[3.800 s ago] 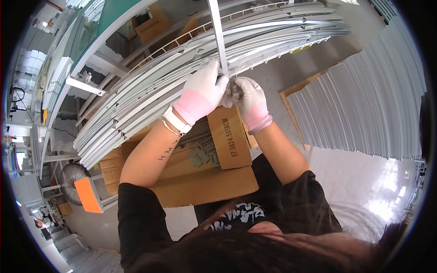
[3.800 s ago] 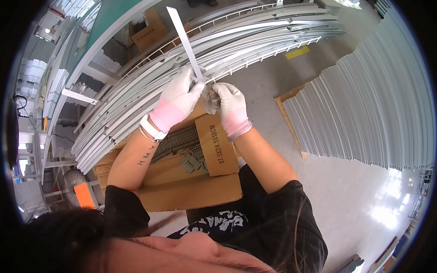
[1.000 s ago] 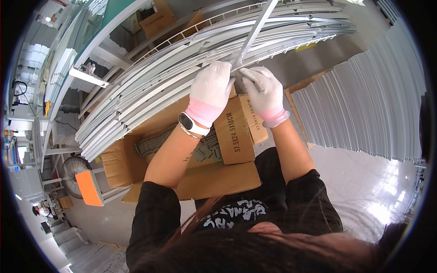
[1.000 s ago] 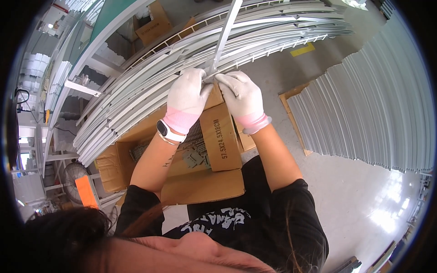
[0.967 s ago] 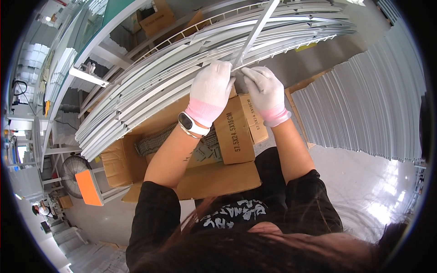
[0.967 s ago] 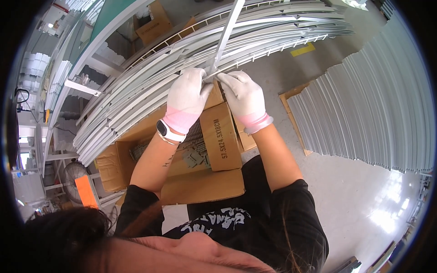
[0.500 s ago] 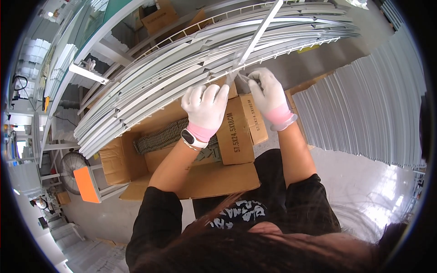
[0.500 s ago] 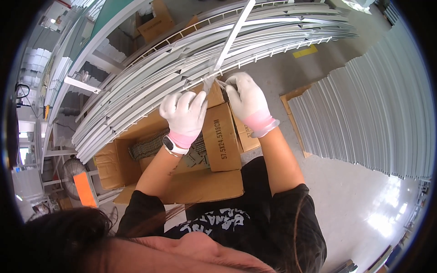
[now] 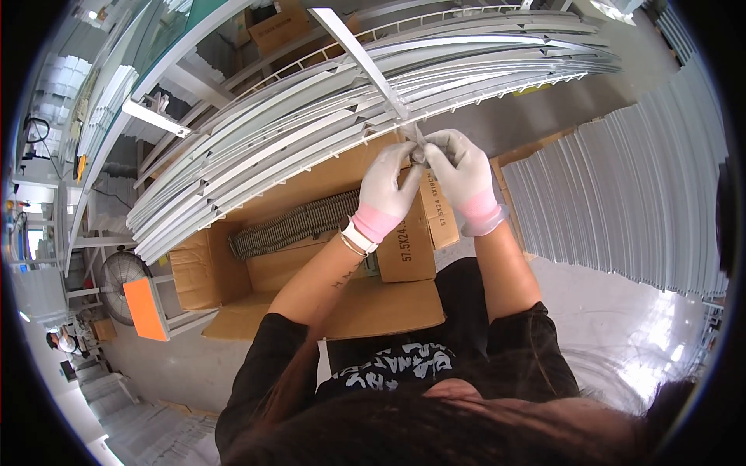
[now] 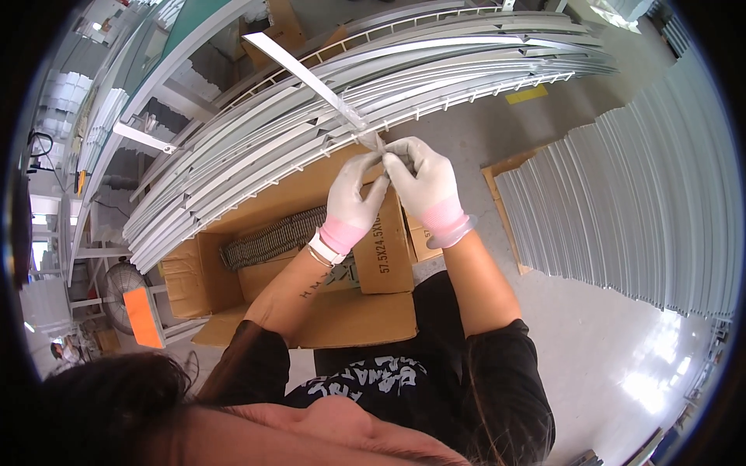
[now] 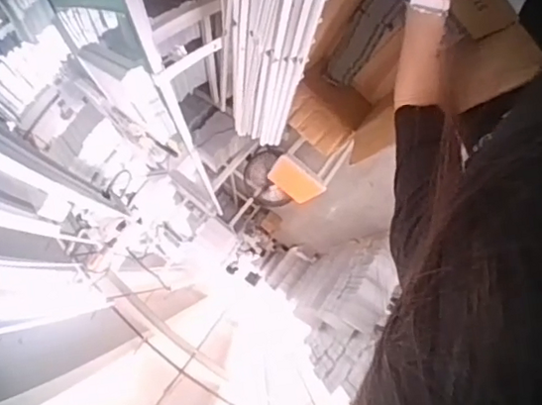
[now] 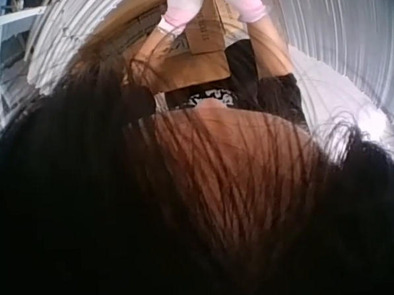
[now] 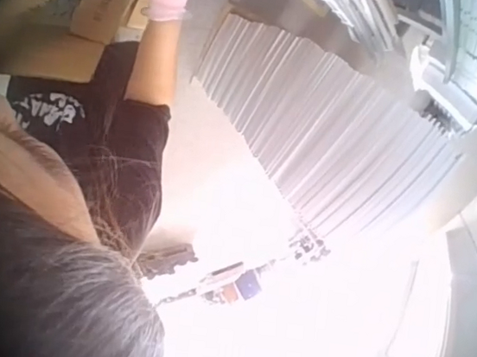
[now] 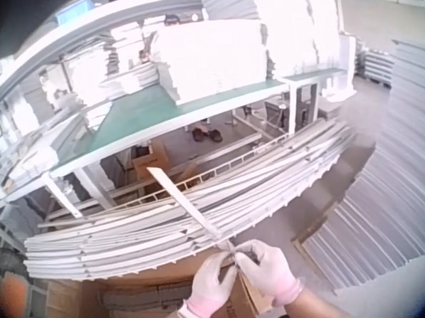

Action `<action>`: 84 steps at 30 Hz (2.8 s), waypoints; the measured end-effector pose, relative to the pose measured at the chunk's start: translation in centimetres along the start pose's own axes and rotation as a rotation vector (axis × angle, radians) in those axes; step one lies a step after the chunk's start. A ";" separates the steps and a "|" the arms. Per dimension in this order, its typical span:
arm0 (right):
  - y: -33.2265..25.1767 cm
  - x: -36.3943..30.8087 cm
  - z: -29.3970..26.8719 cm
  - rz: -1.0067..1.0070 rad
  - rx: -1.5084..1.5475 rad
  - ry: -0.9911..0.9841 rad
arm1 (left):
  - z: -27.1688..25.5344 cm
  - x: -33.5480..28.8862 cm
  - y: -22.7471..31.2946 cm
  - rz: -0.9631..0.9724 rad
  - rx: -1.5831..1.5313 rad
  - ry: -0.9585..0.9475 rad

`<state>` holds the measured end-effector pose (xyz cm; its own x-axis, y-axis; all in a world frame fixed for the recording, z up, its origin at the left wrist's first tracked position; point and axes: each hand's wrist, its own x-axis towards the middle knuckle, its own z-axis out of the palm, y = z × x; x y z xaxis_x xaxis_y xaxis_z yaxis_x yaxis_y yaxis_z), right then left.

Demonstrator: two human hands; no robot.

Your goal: Picking and organizing metal strips and preparing industrial components with bubble wrap for packaging.

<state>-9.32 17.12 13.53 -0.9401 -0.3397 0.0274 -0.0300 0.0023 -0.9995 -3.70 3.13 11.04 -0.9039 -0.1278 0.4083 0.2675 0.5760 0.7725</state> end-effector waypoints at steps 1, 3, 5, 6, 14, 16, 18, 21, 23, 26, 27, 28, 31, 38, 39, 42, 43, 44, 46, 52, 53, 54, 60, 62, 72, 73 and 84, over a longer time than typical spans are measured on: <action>0.2 -0.1 0.3 -0.052 -0.027 0.011 | 0.0 -0.1 -0.2 0.000 0.000 0.002; 0.0 -0.4 1.2 -0.055 -0.030 0.019 | 0.1 -0.5 -1.0 -0.004 0.007 0.002; 0.3 -0.5 1.6 -0.066 -0.102 0.039 | 0.5 -1.0 -2.1 -0.114 -0.299 -0.001; 0.7 -0.5 1.9 -0.066 -0.104 0.038 | 0.6 -1.3 -2.7 -0.222 -0.604 -0.005; 1.0 -0.3 2.6 -0.415 -0.448 0.150 | -0.8 1.2 -1.3 -0.583 -0.823 -0.043; 0.7 -0.3 2.3 -0.375 -0.463 0.136 | -1.3 1.8 -0.6 -0.646 -0.858 -0.039; 0.8 0.0 1.9 -0.501 -0.479 0.116 | -1.2 1.8 -0.5 -0.710 -0.893 -0.035; 1.2 0.3 1.4 -0.557 -0.517 0.101 | -0.9 1.6 -0.7 -0.602 -0.832 -0.037; 1.0 0.3 1.4 -0.539 -0.548 0.095 | -0.7 1.5 -0.9 -0.542 -0.801 -0.017; 0.9 0.4 1.3 -0.581 -0.661 0.105 | -0.5 1.3 -1.0 -0.550 -0.698 -0.010; 0.9 0.4 1.3 -0.639 -0.743 0.117 | -0.3 1.2 -1.6 -0.549 -0.697 -0.013; 0.7 0.4 1.3 -0.639 -0.743 0.116 | -0.1 1.4 -2.2 -0.514 -0.617 -0.003; 0.3 0.2 1.2 -0.596 -0.827 0.055 | -0.2 1.4 -2.6 -0.362 -0.334 0.033; 3.0 1.0 0.8 -0.358 -0.373 0.181 | 1.6 1.8 -4.1 -0.142 0.058 0.183; 4.0 1.4 0.9 -0.295 -0.302 0.250 | 2.1 1.8 -4.6 -0.143 0.059 0.184; 6.5 3.0 0.8 -0.216 -0.012 0.236 | 3.6 2.8 -5.0 -0.221 -0.362 0.233; 6.4 3.2 1.2 -0.234 0.089 0.194 | 3.4 2.9 -5.4 -0.239 -0.354 0.183; 6.3 3.3 1.3 -0.233 0.088 0.195 | 3.2 3.1 -5.7 -0.257 -0.347 0.132; 5.7 3.4 1.0 -0.060 0.291 0.125 | 3.0 3.8 -6.2 -0.337 -0.378 0.080; 5.9 5.2 0.4 0.035 0.306 -0.084 | 2.3 4.6 -8.8 -0.117 -0.292 0.032; 5.9 5.3 0.0 0.055 0.351 -0.131 | 1.9 4.8 -9.0 -0.028 -0.199 -0.006; 6.1 5.5 -0.4 0.054 0.349 -0.123 | 1.7 5.0 -9.2 0.061 -0.106 -0.043; 6.5 5.7 -0.6 -0.032 0.219 -0.173 | 1.6 5.5 -9.8 0.095 0.008 -0.104; 5.7 5.5 -0.3 -0.056 0.036 -0.087 | 1.9 5.1 -10.3 0.064 0.030 -0.093; 6.6 5.5 1.3 -0.296 -0.344 0.170 | 3.8 4.0 -5.8 -0.495 -0.893 0.192; 6.8 5.6 1.3 -0.263 -0.284 0.147 | 3.8 4.0 -5.6 -0.497 -0.956 0.208; 4.5 5.3 0.4 0.128 0.194 0.068 | 2.4 1.5 -2.5 -0.326 -0.912 0.118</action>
<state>-14.31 14.94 9.20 -0.9529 -0.2846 -0.1050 0.1502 -0.1421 -0.9784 -6.54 3.43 8.61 -0.9533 -0.2789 0.1158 0.2112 -0.3419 0.9157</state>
